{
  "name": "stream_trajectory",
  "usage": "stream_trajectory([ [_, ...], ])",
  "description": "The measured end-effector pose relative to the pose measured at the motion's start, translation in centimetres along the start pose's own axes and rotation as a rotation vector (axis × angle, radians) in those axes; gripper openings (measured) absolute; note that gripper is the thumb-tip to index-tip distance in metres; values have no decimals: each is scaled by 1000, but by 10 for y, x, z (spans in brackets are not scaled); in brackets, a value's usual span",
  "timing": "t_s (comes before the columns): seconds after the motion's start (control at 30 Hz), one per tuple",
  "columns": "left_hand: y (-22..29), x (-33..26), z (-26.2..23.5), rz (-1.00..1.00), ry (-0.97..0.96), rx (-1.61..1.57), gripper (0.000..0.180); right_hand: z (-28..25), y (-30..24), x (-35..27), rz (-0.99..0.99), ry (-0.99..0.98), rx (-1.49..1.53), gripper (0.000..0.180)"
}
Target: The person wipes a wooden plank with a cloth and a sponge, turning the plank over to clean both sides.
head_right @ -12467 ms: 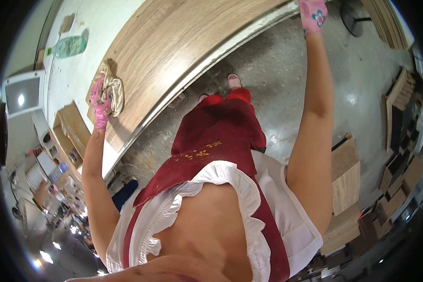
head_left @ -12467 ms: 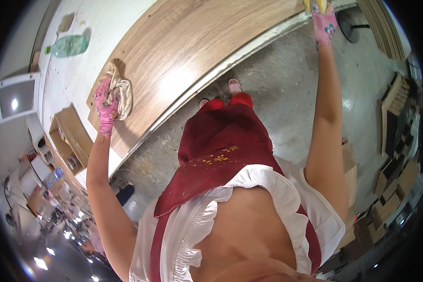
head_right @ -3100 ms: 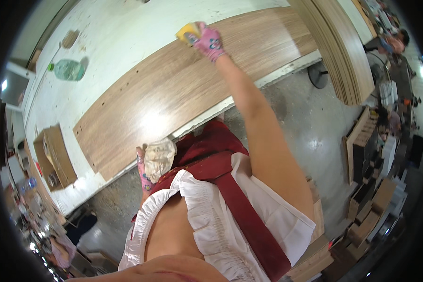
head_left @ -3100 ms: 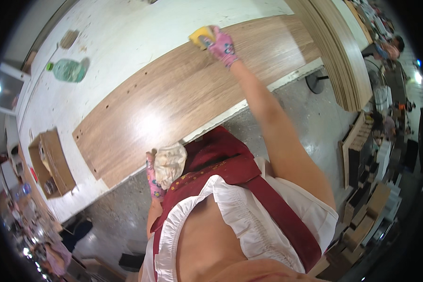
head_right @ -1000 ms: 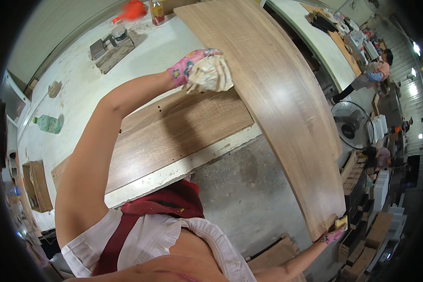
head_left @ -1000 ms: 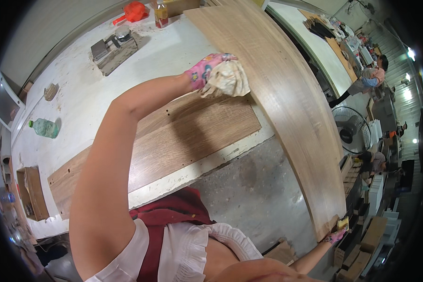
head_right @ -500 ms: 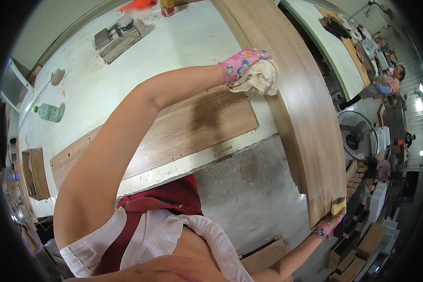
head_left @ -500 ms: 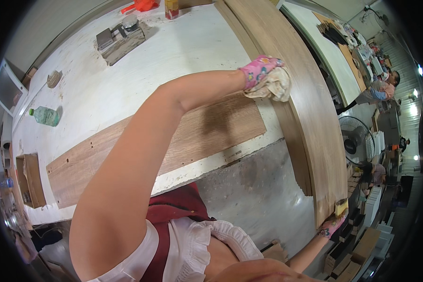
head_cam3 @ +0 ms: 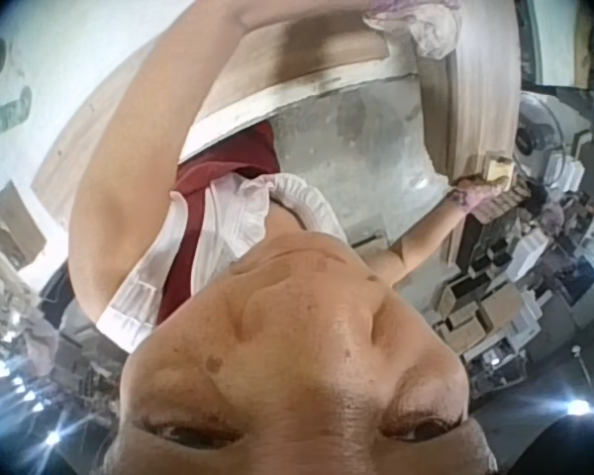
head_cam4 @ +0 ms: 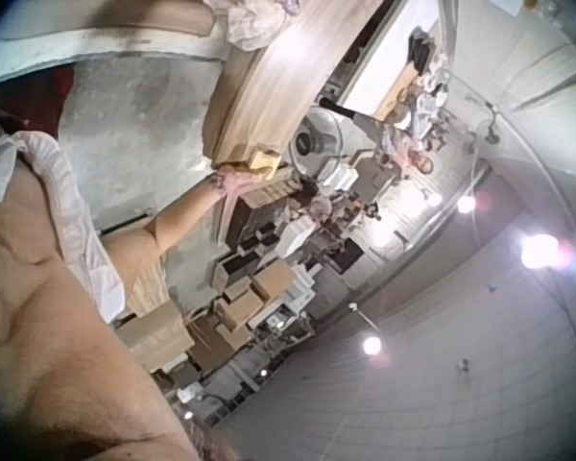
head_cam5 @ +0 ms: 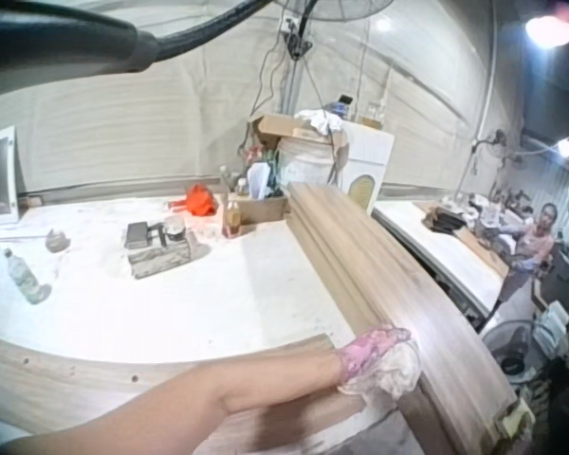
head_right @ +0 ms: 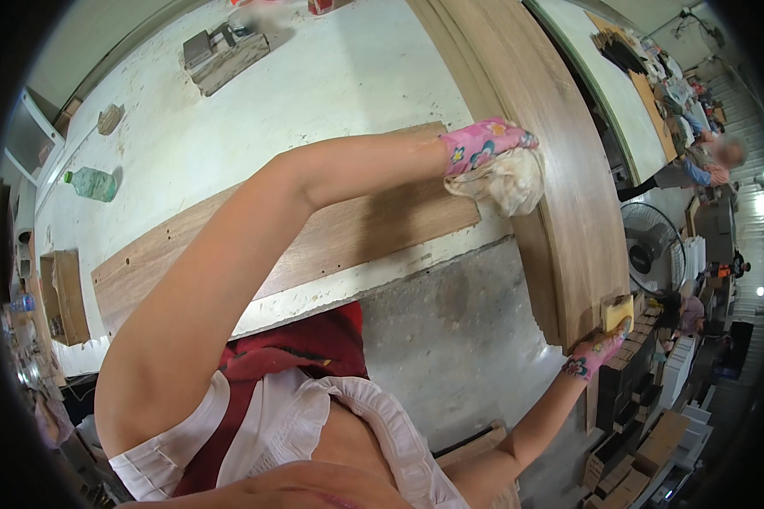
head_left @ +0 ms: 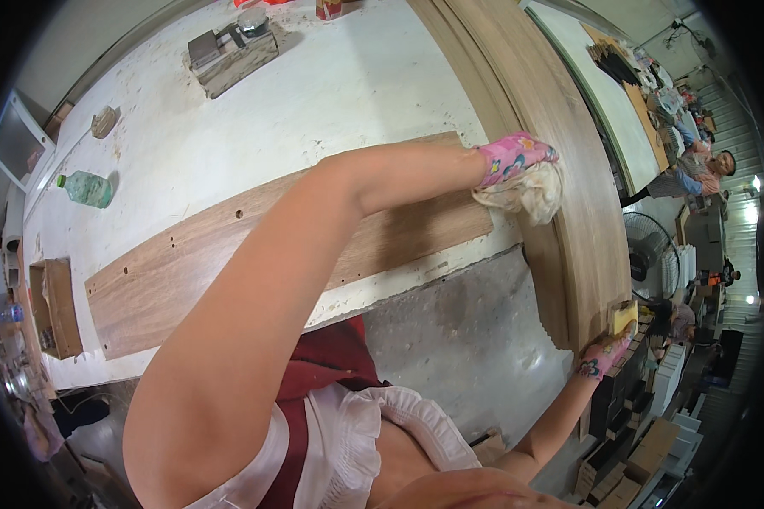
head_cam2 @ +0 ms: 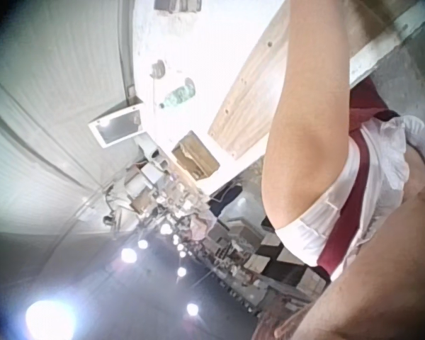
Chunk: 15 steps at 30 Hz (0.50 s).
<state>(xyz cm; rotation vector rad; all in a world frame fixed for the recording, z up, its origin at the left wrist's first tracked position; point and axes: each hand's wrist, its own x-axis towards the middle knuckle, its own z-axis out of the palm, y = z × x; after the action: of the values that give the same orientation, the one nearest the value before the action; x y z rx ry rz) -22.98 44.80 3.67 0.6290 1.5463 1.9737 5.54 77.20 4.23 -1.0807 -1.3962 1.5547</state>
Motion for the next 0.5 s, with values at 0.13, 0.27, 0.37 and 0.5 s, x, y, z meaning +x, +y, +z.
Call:
stream_trajectory([
  [0.13, -28, -62, -25, 282, -208, 331, 40, 7, 11, -18, -379, 41, 43, 48],
  [0.27, -27, -165, -64, 41, -7, 415, 42, 35, 8, -84, -756, -173, 78, 44],
  [0.37, -49, -264, -137, 365, 126, 1026, 42, 62, 32, -135, -474, -384, -22, 48],
  [0.5, -30, -405, -187, -25, 563, -135, 40, 149, 81, -252, -199, -1012, 61, 62],
])
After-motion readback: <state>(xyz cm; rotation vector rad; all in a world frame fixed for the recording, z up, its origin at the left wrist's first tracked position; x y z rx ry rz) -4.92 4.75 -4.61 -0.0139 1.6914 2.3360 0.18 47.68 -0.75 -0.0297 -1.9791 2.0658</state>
